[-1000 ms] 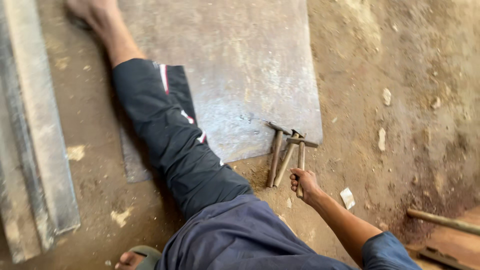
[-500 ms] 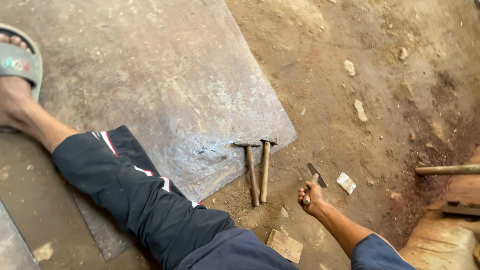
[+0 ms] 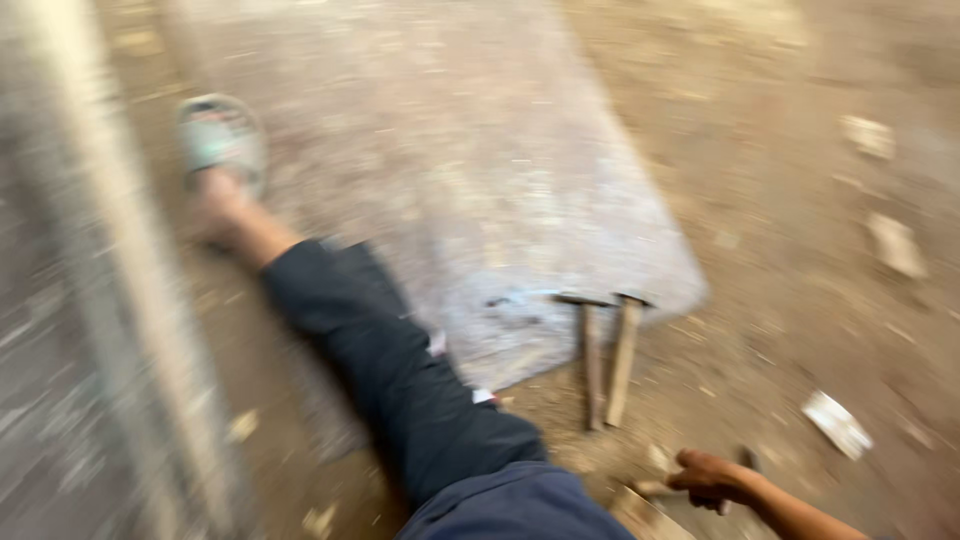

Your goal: The person sits on the floor and hammers nails against a metal rail to bend them into U-shaped pieces, setting finished ones aside. They then pick up small cut metal pieces and fold them by hand into triangular shapes, placing the folded pieces into a wooden box.

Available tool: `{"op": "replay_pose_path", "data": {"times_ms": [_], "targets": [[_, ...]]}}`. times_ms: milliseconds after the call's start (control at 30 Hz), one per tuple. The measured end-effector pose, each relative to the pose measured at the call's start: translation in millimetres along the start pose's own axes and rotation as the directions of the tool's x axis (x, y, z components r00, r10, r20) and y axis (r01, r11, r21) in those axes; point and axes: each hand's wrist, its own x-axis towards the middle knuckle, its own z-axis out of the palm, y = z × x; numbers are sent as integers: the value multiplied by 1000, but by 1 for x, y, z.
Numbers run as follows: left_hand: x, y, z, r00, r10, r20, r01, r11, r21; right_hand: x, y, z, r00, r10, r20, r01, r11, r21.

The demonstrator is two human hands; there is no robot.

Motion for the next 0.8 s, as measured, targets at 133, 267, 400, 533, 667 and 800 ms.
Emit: {"op": "replay_pose_path", "data": {"times_ms": [133, 267, 400, 533, 667, 800], "targets": [[-245, -100, -28, 938, -315, 142, 313, 949, 38, 17, -141, -47, 894, -363, -263, 364, 930, -47], [-378, -164, -35, 865, -448, 225, 454, 890, 27, -82, -344, -17, 657, -657, -370, 718, 695, 41], [-416, -167, -36, 886, -429, 176, 454, 880, -142, -172, -539, 156, 281, -960, 16, 933, 269, -238], [-450, -164, -39, 939, -343, 21, 325, 866, -381, -212, -567, 273, 152, -940, 304, 940, 43, -338], [-482, -191, -33, 971, -223, -86, 174, 906, -386, -193, -544, 285, 53, -855, 516, 964, -92, -252], [-488, -241, -28, 897, -441, 47, 344, 624, -702, -213, -498, 274, -61, -624, 779, 979, -191, -77]]}}
